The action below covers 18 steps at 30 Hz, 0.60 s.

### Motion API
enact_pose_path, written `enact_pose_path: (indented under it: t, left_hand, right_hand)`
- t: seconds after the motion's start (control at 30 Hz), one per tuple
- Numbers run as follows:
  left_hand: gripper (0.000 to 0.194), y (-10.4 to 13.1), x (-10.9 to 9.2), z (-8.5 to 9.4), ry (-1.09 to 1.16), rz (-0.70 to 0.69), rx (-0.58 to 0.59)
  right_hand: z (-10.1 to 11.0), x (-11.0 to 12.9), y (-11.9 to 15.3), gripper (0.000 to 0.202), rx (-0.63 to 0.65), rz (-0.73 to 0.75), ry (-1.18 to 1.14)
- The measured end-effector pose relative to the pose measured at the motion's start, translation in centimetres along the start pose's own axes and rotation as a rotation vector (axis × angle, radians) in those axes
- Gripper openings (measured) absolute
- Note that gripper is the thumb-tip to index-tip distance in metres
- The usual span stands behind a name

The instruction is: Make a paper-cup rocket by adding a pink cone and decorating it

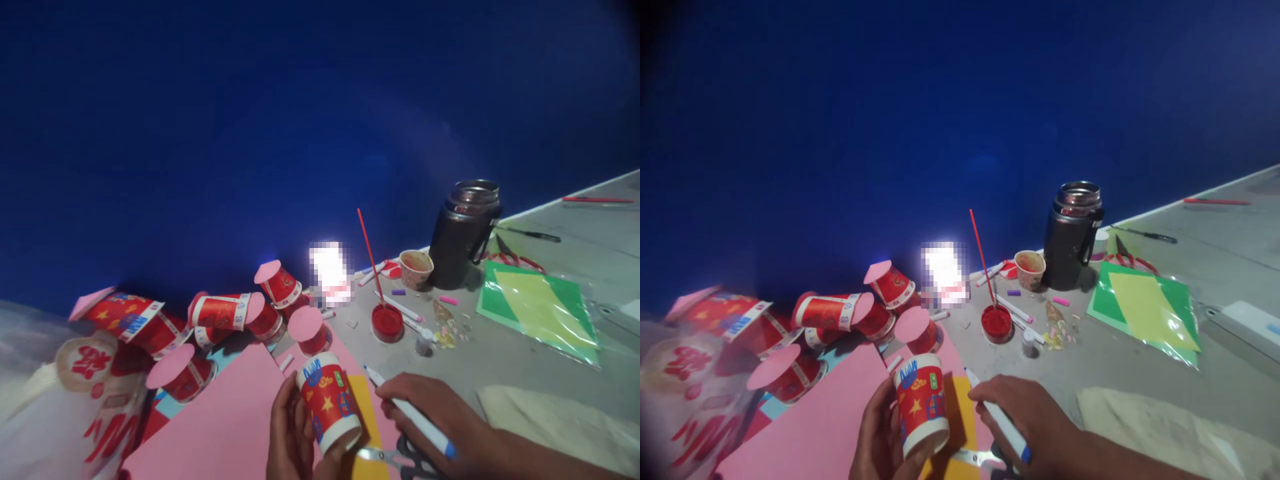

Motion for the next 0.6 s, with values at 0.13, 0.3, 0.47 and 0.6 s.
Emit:
enact_pose_path:
  t: [0.13,0.3,0.47,0.6]
  left_hand:
    - [0.094,0.3,-1.4,-0.5,0.071,0.130,0.126]
    - [0.088,-0.3,-1.5,-0.4,0.024,0.043,0.210]
    - [0.088,0.0,-1.5,-0.6,-0.012,0.035,0.260]
    - [0.095,0.7,-1.8,-0.9,0.045,0.079,0.315]
  right_hand:
    - [0.3,-0.8,0.2,0.022,0.044,-0.250,-0.238]
    - [0.1,-2.0,0.2,0.031,0.105,-0.719,-0.668]
    - [0.2,-1.8,0.3,0.033,0.132,-0.748,-0.827]
    - [0.6,-1.9,-0.1,0.043,0.094,-0.611,-0.684]
Point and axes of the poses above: each hand's wrist, its own y-axis away from the middle knuckle, its own z-axis out of the back of the hand, x = y × z, the point moved 3 cm from there along -y, towards the middle knuckle, and after that the axes turned 12 degrees about -z, right-handed, at the moved point
